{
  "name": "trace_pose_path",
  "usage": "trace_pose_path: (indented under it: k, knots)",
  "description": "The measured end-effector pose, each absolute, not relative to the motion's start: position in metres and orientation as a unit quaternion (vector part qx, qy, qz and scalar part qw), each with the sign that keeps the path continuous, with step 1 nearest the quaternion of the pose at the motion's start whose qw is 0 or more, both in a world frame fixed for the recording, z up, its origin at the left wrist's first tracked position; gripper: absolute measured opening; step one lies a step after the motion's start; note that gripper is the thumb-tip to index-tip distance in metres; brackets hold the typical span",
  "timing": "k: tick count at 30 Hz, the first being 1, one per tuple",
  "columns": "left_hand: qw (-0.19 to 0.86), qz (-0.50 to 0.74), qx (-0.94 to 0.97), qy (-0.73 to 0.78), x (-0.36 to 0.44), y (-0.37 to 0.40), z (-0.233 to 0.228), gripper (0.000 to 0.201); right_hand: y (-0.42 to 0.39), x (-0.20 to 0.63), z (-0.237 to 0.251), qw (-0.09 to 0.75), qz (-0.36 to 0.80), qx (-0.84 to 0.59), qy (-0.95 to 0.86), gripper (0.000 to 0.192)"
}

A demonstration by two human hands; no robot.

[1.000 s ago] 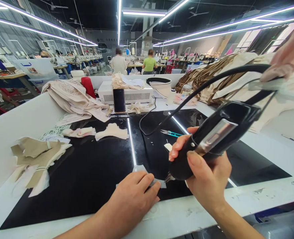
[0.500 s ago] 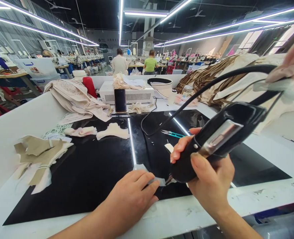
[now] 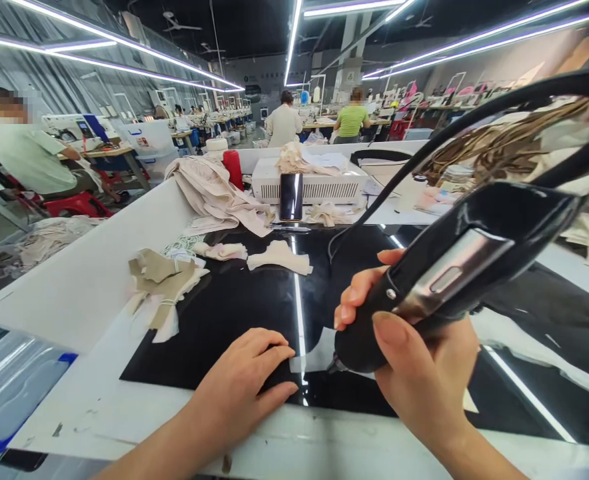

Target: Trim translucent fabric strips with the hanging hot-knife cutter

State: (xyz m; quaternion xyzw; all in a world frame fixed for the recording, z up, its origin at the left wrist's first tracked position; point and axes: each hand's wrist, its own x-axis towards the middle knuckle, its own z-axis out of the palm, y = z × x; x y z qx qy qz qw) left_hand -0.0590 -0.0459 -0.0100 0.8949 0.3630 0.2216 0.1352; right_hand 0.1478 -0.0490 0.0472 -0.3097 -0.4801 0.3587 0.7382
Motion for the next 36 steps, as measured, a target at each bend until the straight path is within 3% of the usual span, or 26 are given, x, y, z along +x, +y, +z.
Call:
trace_pose_path:
  k: [20,36]
  knots:
    - [0.278,0.299,0.811,0.419,-0.052,-0.046,-0.016,0.023,-0.030,0.115,0.033,0.748,0.383,-0.257,-0.477,0.039]
    - [0.272,0.303,0.816,0.410,-0.050,-0.045,-0.016,0.022,-0.039,0.118,0.032,0.735,0.395,-0.257,-0.488,0.034]
